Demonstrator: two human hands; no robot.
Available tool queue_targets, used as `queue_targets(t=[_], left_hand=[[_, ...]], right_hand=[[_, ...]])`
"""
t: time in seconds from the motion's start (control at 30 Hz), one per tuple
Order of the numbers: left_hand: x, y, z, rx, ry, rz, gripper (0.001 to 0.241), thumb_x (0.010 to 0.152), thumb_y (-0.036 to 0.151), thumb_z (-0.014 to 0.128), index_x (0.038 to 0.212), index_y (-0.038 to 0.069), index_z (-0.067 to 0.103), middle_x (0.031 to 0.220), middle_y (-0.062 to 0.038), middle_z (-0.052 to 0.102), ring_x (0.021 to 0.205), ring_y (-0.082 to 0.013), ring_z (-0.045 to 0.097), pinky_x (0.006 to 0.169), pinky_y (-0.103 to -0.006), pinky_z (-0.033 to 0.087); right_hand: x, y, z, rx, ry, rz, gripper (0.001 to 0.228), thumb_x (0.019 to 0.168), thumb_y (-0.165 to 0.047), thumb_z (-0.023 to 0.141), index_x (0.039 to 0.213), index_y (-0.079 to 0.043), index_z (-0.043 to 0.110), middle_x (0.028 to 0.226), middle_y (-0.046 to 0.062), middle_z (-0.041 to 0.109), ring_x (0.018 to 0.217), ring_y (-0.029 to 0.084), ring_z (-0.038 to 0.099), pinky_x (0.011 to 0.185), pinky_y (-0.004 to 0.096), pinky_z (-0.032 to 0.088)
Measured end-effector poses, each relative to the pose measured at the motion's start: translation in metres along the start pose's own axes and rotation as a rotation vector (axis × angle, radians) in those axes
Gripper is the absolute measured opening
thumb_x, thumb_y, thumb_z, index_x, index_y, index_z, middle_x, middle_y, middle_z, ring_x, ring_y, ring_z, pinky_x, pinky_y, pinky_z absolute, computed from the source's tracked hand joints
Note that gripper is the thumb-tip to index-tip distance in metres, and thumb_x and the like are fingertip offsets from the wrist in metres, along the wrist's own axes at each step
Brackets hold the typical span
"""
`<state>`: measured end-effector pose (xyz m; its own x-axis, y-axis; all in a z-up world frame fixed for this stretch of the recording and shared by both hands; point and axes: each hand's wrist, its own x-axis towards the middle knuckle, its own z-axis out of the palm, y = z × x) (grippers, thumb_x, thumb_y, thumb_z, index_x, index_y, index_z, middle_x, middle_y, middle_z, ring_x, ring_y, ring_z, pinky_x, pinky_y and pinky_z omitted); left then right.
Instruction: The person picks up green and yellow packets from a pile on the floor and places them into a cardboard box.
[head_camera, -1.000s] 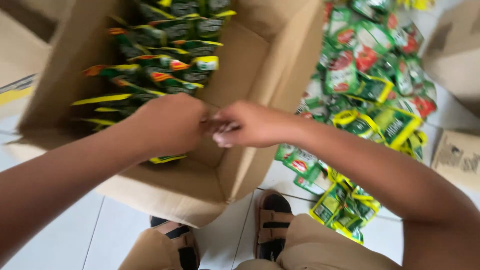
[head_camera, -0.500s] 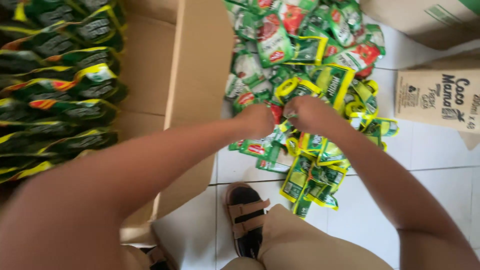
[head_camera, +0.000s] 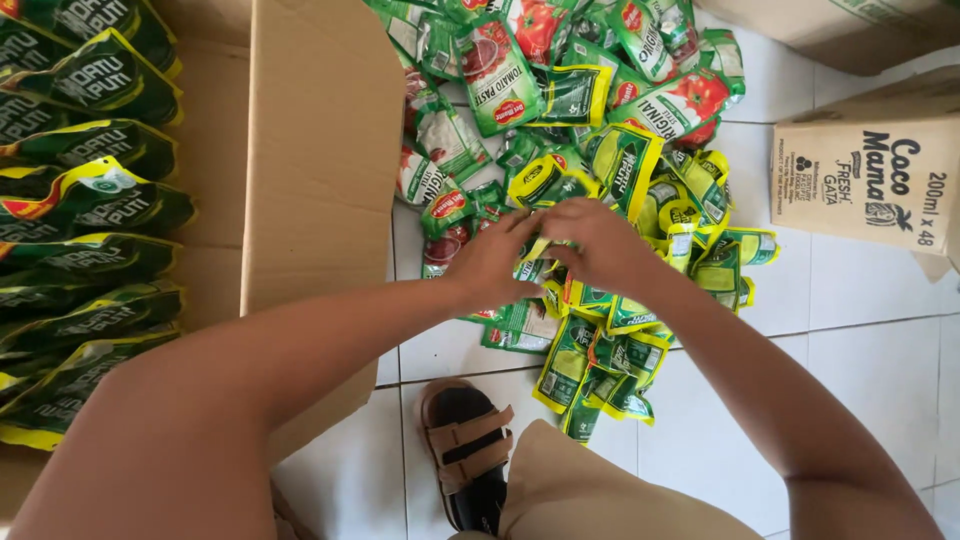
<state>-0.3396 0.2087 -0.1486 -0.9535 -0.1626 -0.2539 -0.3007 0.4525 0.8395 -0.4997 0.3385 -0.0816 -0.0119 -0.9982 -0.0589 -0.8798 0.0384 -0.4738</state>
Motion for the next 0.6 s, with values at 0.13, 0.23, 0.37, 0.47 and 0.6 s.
queue_targets(t=[0.13, 0.23, 0.37, 0.47, 0.6], left_hand=[[-0.003, 0.006, -0.020, -0.081, 0.181, 0.245, 0.072, 0.081, 0.031, 0.082, 0.143, 0.009, 0.052, 0.150, -0.017, 0.048, 0.129, -0.0383, 0.054, 0.102, -0.0467, 0.047], [-0.008, 0.013, -0.043, -0.104, 0.184, 0.319, 0.046, 0.093, 0.031, 0.071, 0.133, 0.009, 0.063, 0.133, -0.017, 0.061, 0.117, -0.0374, 0.062, 0.096, -0.0463, 0.051], [-0.024, 0.031, -0.091, -0.057, 0.047, 0.182, 0.026, 0.099, 0.029, 0.062, 0.112, 0.009, 0.072, 0.094, -0.019, 0.072, 0.088, -0.0390, 0.070, 0.080, -0.0489, 0.054], [-0.039, 0.025, -0.119, -0.019, 0.084, 0.173, 0.022, 0.099, 0.027, 0.063, 0.100, 0.007, 0.072, 0.083, -0.020, 0.071, 0.079, -0.0404, 0.070, 0.071, -0.0502, 0.052], [-0.086, 0.053, -0.174, -0.102, 0.133, 0.157, 0.020, 0.097, 0.026, 0.061, 0.099, 0.008, 0.069, 0.079, -0.017, 0.070, 0.070, -0.0358, 0.072, 0.063, -0.0464, 0.054]], right_hand=[[0.008, -0.017, -0.037, 0.294, 0.038, 0.317, 0.022, 0.084, -0.013, 0.083, 0.099, -0.005, 0.070, 0.093, 0.006, 0.069, 0.082, 0.022, 0.062, 0.069, 0.038, 0.048], [0.008, -0.013, -0.046, 0.520, 0.025, 0.470, 0.015, 0.087, -0.013, 0.082, 0.096, -0.006, 0.072, 0.086, 0.000, 0.070, 0.077, 0.009, 0.062, 0.068, 0.030, 0.049], [0.013, -0.009, -0.039, 0.729, 0.174, 0.393, 0.013, 0.089, -0.006, 0.081, 0.095, -0.005, 0.070, 0.087, -0.002, 0.067, 0.082, 0.005, 0.062, 0.075, 0.025, 0.053], [0.030, -0.026, -0.045, 0.618, 0.203, 0.380, 0.019, 0.091, -0.003, 0.084, 0.104, -0.004, 0.070, 0.094, 0.001, 0.065, 0.084, 0.009, 0.059, 0.075, 0.028, 0.049], [0.069, -0.072, -0.057, 0.881, 0.019, 0.090, 0.045, 0.080, -0.003, 0.083, 0.121, -0.005, 0.064, 0.115, -0.001, 0.068, 0.111, 0.009, 0.066, 0.098, 0.030, 0.054]])
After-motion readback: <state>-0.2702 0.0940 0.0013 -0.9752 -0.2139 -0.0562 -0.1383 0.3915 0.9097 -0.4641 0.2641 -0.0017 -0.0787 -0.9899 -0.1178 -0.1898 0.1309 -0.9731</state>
